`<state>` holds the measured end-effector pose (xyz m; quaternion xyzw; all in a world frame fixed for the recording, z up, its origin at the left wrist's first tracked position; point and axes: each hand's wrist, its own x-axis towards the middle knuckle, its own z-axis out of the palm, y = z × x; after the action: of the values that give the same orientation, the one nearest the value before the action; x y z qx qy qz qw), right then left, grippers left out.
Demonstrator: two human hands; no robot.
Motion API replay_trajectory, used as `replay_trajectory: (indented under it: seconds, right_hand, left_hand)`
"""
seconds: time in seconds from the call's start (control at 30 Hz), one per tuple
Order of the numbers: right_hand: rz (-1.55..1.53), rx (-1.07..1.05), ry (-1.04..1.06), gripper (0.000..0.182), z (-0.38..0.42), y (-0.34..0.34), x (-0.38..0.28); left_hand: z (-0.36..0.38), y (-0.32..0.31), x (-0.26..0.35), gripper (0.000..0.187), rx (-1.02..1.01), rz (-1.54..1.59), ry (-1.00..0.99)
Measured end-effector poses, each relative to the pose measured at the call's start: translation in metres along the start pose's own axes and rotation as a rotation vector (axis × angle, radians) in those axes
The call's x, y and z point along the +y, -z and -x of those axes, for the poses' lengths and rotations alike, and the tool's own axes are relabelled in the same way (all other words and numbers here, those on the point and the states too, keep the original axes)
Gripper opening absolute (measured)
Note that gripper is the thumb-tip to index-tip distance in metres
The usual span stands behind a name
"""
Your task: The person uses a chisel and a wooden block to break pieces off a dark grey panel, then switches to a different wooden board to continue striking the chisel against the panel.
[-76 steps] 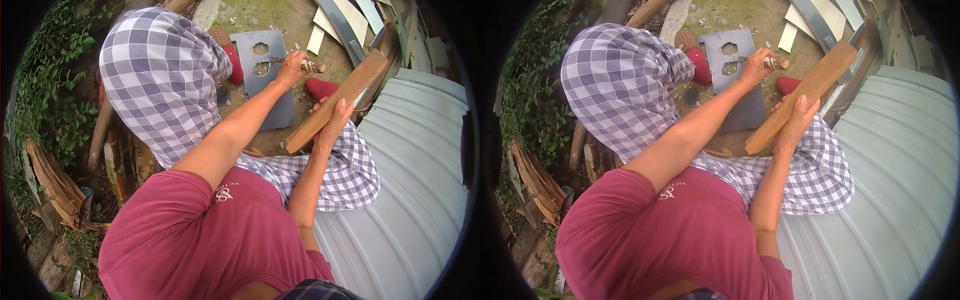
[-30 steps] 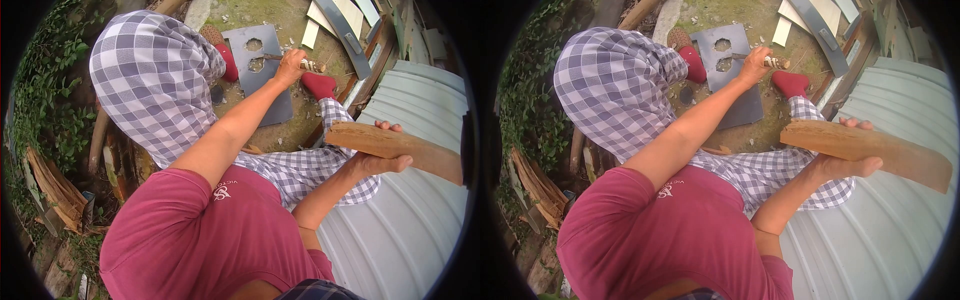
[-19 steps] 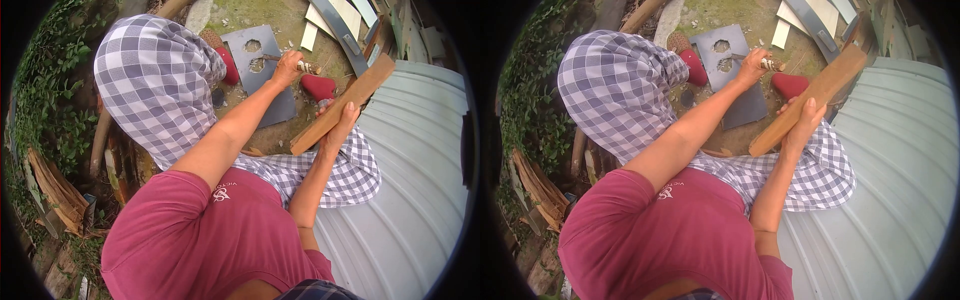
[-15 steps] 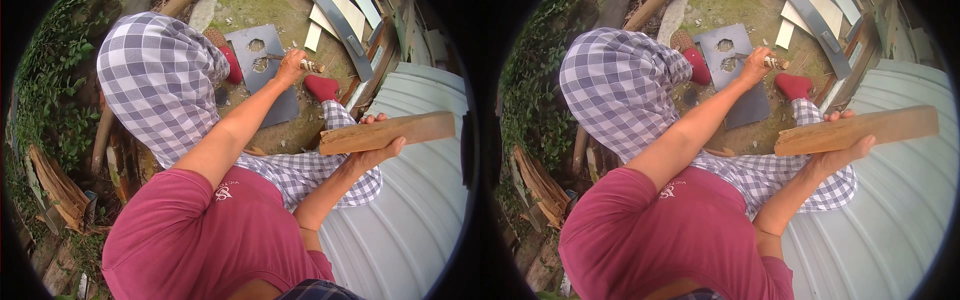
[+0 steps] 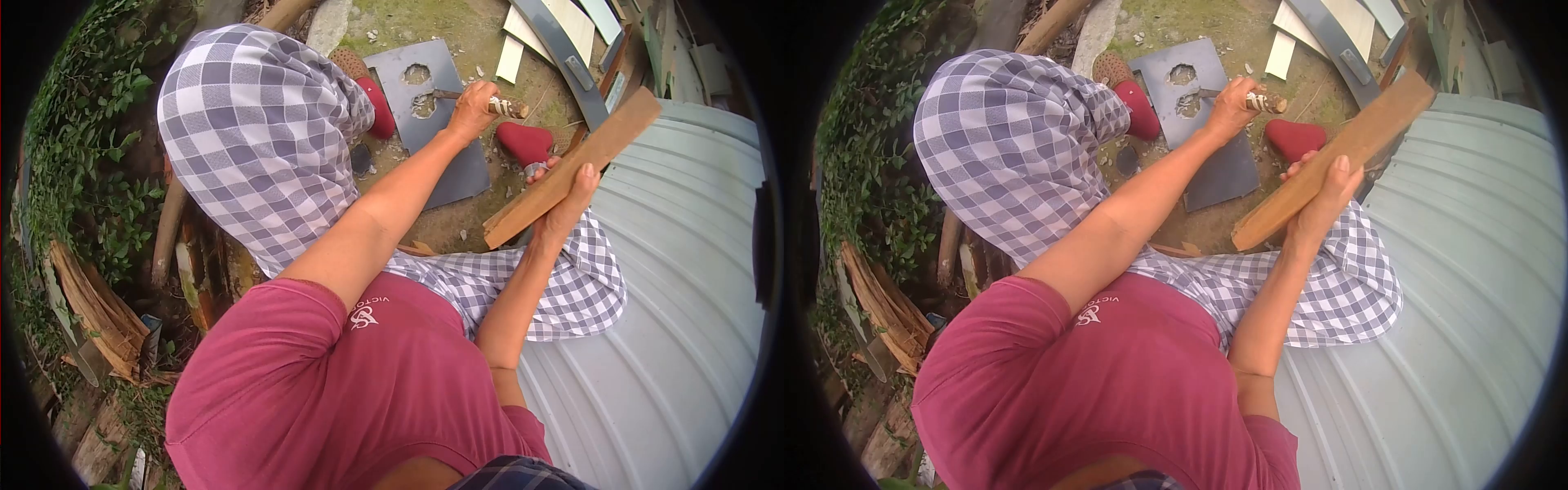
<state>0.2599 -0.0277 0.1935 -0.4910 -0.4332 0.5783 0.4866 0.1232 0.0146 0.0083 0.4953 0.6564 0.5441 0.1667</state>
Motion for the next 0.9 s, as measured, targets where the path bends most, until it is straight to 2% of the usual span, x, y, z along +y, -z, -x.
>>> replay_trajectory:
  seconds: [0.1, 0.17, 0.2, 0.23, 0.27, 0.33, 0.37, 0.4, 0.43, 0.47, 0.5, 0.6, 0.7, 0.77, 0.83, 0.9]
  right_hand:
    - [-0.12, 0.095, 0.113, 0.066, -0.004, 0.019, -0.06]
    - [-0.114, 0.172, 0.19, 0.069, 0.003, 0.011, -0.087]
    - [-0.056, 0.237, 0.299, 0.069, 0.004, 0.009, -0.09]
    - [-0.001, 0.301, 0.407, 0.069, 0.004, 0.009, -0.091]
    - [-0.08, 0.217, 0.377, 0.064, 0.003, 0.013, -0.078]
    - [0.09, 0.171, 0.458, 0.057, 0.003, -0.004, -0.023]
    - [0.179, 0.167, 0.227, 0.05, 0.003, -0.008, 0.016]
    - [0.771, 0.05, 0.409, 0.048, -0.018, 0.019, 0.08]
    - [0.281, -0.099, -0.141, 0.045, -0.005, 0.01, 0.091]
    - [0.273, -0.001, -0.15, 0.043, -0.003, 0.011, 0.097]
    - [0.077, -0.044, -0.307, 0.042, 0.007, -0.005, 0.058]
    - [0.075, -0.01, -0.132, 0.044, -0.001, 0.002, 0.036]
    - [0.072, 0.013, -0.044, 0.043, -0.012, 0.013, 0.026]
    - [0.023, 0.028, -0.065, 0.043, -0.008, 0.015, 0.032]
    - [-0.029, 0.088, -0.179, 0.043, 0.001, 0.013, 0.042]
    - [-0.04, 0.116, -0.223, 0.043, 0.005, 0.01, 0.049]
  left_hand:
    - [-0.002, -0.001, -0.002, 0.029, 0.02, 0.006, 0.036]
    - [-0.003, -0.001, 0.001, 0.029, -0.015, 0.021, 0.055]
    - [-0.002, -0.003, 0.002, 0.029, -0.016, 0.026, 0.059]
    - [-0.002, -0.003, 0.002, 0.029, -0.012, 0.011, 0.055]
    - [-0.002, -0.003, 0.001, 0.029, -0.009, -0.006, 0.05]
    - [-0.002, -0.002, -0.001, 0.028, -0.005, -0.007, 0.041]
    - [-0.001, -0.003, -0.001, 0.028, -0.001, -0.003, 0.03]
    - [0.001, -0.003, -0.001, 0.028, -0.004, -0.003, 0.025]
    - [0.004, 0.0, 0.0, 0.028, -0.021, 0.01, 0.051]
    - [-0.004, 0.002, -0.003, 0.028, -0.024, 0.018, 0.071]
    - [-0.015, 0.008, -0.005, 0.028, -0.009, 0.003, 0.066]
    - [-0.003, 0.004, -0.002, 0.03, 0.02, 0.017, 0.057]
    - [-0.004, 0.005, -0.002, 0.03, 0.004, 0.014, 0.019]
    - [-0.005, 0.01, -0.002, 0.031, 0.034, 0.017, 0.012]
    - [-0.006, 0.016, -0.002, 0.032, 0.062, 0.024, 0.009]
    - [-0.015, 0.029, -0.006, 0.037, 0.199, 0.007, 0.127]
